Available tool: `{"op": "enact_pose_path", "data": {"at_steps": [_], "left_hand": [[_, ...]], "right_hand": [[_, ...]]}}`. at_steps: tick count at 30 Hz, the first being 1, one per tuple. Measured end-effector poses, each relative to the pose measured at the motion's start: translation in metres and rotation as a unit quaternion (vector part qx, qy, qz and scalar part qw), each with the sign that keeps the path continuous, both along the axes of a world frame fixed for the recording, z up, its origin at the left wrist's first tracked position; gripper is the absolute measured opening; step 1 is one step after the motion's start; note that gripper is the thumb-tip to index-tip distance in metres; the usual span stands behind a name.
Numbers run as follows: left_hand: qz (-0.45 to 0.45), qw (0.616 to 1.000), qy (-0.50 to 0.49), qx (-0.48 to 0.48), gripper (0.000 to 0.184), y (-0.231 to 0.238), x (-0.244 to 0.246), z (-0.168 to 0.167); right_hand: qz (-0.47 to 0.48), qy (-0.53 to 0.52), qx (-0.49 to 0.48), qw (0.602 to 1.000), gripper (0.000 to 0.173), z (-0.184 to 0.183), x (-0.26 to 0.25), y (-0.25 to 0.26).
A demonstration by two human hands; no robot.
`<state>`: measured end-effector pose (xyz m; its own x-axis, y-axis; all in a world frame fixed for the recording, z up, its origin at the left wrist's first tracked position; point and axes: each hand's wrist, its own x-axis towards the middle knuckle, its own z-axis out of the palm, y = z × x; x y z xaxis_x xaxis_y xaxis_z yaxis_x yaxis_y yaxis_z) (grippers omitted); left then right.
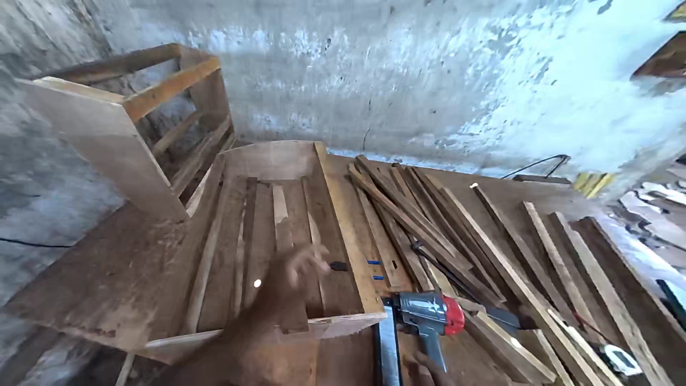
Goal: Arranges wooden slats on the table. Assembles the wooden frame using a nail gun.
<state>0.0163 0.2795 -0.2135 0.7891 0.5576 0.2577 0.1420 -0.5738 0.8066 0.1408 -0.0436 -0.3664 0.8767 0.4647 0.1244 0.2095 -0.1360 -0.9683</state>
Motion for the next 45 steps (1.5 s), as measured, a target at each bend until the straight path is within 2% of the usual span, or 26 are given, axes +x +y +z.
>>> {"op": "enact_pose_path", "data": {"at_steps": [2,3,5,7,9,12,13,15,17,20,27,29,32,34,36,38,41,45], "left_hand": [[0.145,0.988,-0.008,-0.055,0.051,0.052,0.007,-0.013],[0.198,0.971,0.015,-0.137,0.063,0.069,0.010,-0.024],[0.252,0.905,0.064,-0.337,0.085,0.097,0.018,-0.052],[0.244,0.836,0.088,-0.484,0.082,0.112,0.029,-0.079],[0.207,0.812,0.076,-0.540,0.070,0.111,0.040,-0.093],[0.212,0.830,0.050,-0.513,0.047,0.102,0.053,-0.101],[0.216,0.843,0.051,-0.490,0.045,0.102,0.056,-0.107],[0.215,0.882,0.055,-0.416,0.049,0.102,0.063,-0.118],[0.199,0.911,0.057,-0.357,0.064,0.098,0.062,-0.118],[0.189,0.925,0.056,-0.326,0.086,0.091,0.061,-0.112],[0.123,0.926,-0.030,-0.355,0.077,0.092,0.086,-0.073],[0.131,0.926,-0.030,-0.352,0.075,0.094,0.099,-0.064],[0.129,0.925,-0.034,-0.355,0.074,0.093,0.102,-0.067],[0.147,0.922,-0.025,-0.358,0.073,0.097,0.110,-0.054],[0.150,0.928,0.001,-0.340,0.083,0.099,0.112,-0.048],[0.151,0.934,0.022,-0.323,0.087,0.093,0.108,-0.052],[0.136,0.930,-0.006,-0.342,0.079,0.089,0.103,-0.058],[0.145,0.918,-0.031,-0.368,0.075,0.100,0.107,-0.077]], "right_hand": [[0.031,-0.032,0.025,0.999,0.028,0.033,-0.010,0.030],[0.042,-0.050,0.032,0.997,0.028,0.049,-0.017,0.047],[0.073,-0.092,0.050,0.992,0.028,0.080,-0.033,0.083],[0.093,-0.139,0.045,0.985,0.027,0.095,-0.045,0.119],[0.119,-0.169,-0.033,0.978,0.033,0.096,-0.049,0.149],[0.183,-0.160,-0.208,0.948,0.046,0.091,-0.054,0.183],[0.206,-0.154,-0.276,0.926,0.050,0.089,-0.056,0.189],[0.223,-0.171,-0.343,0.896,0.052,0.083,-0.059,0.195],[0.228,-0.167,-0.331,0.900,0.052,0.080,-0.057,0.191],[0.221,-0.144,-0.276,0.924,0.052,0.076,-0.057,0.180],[0.180,-0.114,-0.215,0.953,0.047,0.082,-0.045,0.184],[0.168,-0.105,-0.207,0.958,0.047,0.082,-0.039,0.188],[0.154,-0.120,-0.216,0.957,0.049,0.075,-0.034,0.191],[0.157,-0.142,-0.224,0.951,0.050,0.074,-0.027,0.193],[0.176,-0.140,-0.241,0.944,0.050,0.079,-0.021,0.192],[0.207,-0.115,-0.264,0.935,0.049,0.085,-0.020,0.180],[0.267,-0.065,-0.249,0.929,0.046,0.090,-0.013,0.162],[0.314,-0.097,-0.217,0.919,0.041,0.084,-0.009,0.156]]}}
